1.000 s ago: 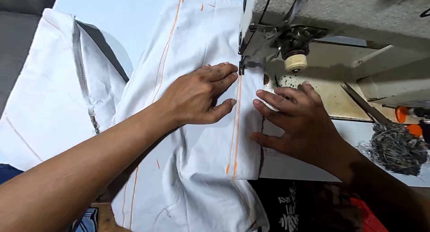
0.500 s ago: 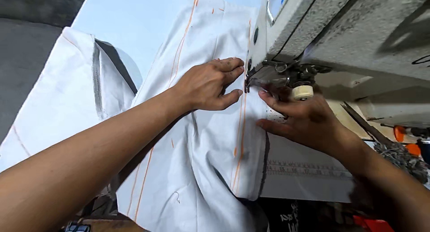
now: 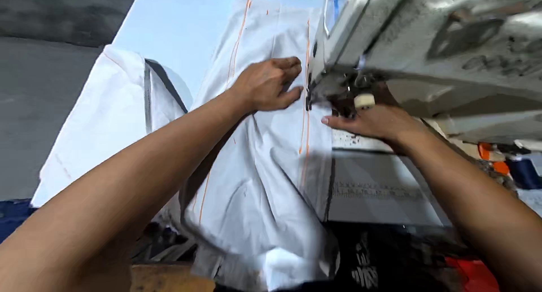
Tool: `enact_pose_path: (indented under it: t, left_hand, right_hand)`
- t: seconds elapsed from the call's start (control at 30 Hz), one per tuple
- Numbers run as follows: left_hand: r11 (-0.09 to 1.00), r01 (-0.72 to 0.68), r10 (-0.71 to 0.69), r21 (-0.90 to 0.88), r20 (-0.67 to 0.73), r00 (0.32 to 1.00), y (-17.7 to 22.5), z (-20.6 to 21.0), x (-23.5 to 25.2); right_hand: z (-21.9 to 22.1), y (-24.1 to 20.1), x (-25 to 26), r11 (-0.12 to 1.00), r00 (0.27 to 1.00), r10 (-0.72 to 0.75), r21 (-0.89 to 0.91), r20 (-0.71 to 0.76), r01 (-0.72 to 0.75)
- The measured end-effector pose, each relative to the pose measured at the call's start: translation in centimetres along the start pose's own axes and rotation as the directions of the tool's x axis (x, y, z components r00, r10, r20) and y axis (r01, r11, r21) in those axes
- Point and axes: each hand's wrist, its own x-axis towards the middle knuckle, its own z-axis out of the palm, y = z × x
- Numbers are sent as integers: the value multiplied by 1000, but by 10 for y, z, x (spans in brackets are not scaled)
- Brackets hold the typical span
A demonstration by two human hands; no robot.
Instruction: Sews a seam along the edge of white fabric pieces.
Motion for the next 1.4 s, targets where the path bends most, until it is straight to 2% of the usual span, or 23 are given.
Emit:
enact_pose_path:
  t: [0.07, 0.1, 0.17, 0.2, 0.23, 0.27, 0.33, 0.37, 0.4, 0.47, 0.57, 0.6, 0.67, 0.7, 0.77, 0.83, 0.87, 0.93, 1.03, 1.1, 1.2, 1.3, 1.4]
  left_hand:
    - [992, 110, -111, 55, 23, 994, 18, -19, -11]
    - [980, 190, -191, 58, 8, 982, 34, -34, -25]
    - [940, 340, -334, 14, -152, 930, 76, -71, -83]
    - [898, 440, -434, -21, -224, 873, 103, -86, -128]
    - [834, 549, -541, -56, -284, 792, 127, -94, -174]
    - [752, 649, -647, -114, -312, 695, 149, -93, -213]
    - [560, 787, -828, -259, -220, 517, 187, -76, -256]
    - [496, 810, -868, -311, -152, 473, 200, -67, -266]
    - [480, 802, -875, -355, -136, 464, 208, -55, -268]
    - [532, 729, -845, -430, -220, 487, 211, -38, -265]
    - [613, 623, -790, -486, -354, 501, 206, -59, -259]
    - [615, 629, -788, -476, -354, 504, 204, -75, -258]
    - [569, 708, -821, -418, -250, 513, 211, -92, -260]
    - [538, 742, -840, -400, -180, 513, 216, -87, -262]
    - [448, 805, -881, -389, -40, 471, 221, -57, -265]
    - [372, 811, -913, -452, -19, 408, 223, -18, -266]
    - [349, 780, -922, -520, -42, 385, 224, -2, -265]
    - [336, 664, -925, -668, -100, 367, 230, 11, -260]
    - [455, 512, -878, -729, -270, 396, 236, 1, -251]
    - [452, 394, -875, -800, -310, 373, 233, -9, -250]
    - [256, 198, -923, -946, -178, 342, 226, -11, -247]
    - [-2, 97, -944, -995, 34, 329, 223, -12, -244]
    - [-183, 136, -949, -974, 211, 234, 218, -9, -249]
  right_hand:
    - [1, -15, -16, 998, 990, -35, 56, -135, 43]
    - [6, -30, -37, 994, 960, -62, 68, -271, 83]
    - [28, -70, -110, 983, 815, -86, 85, -573, 164]
    - [47, -92, -155, 976, 750, -56, 121, -659, 179]
    - [69, -111, -195, 966, 724, 27, 205, -689, 158]
    - [90, -126, -225, 943, 731, 138, 313, -668, 108]
    - [126, -142, -249, 837, 738, 366, 547, -567, 5]
    - [140, -150, -254, 769, 759, 430, 639, -489, -24]
    - [146, -157, -252, 705, 795, 448, 709, -408, -33]
    - [140, -175, -245, 625, 837, 463, 777, -292, -75]
    - [114, -206, -252, 745, 769, 391, 665, -505, 57]
    - [104, -214, -256, 773, 738, 352, 623, -577, 119]
    - [92, -227, -266, 754, 703, 379, 641, -602, 142]
    - [89, -231, -268, 693, 703, 437, 709, -561, 134]
    - [91, -230, -267, 477, 716, 555, 867, -424, 144]
    - [96, -226, -267, 290, 726, 633, 952, -268, 99]
    - [99, -223, -269, 253, 723, 656, 966, -217, 60]
    - [106, -216, -269, 312, 704, 669, 950, -236, 22]
    - [100, -193, -257, 476, 674, 643, 879, -364, 21]
    - [85, -180, -244, 535, 683, 637, 843, -359, -57]
    - [62, -174, -228, 475, 781, 620, 830, -80, -292]
    - [57, -171, -220, 397, 770, 633, 818, 83, -415]
    - [59, -171, -221, 330, 747, 649, 831, 145, -448]
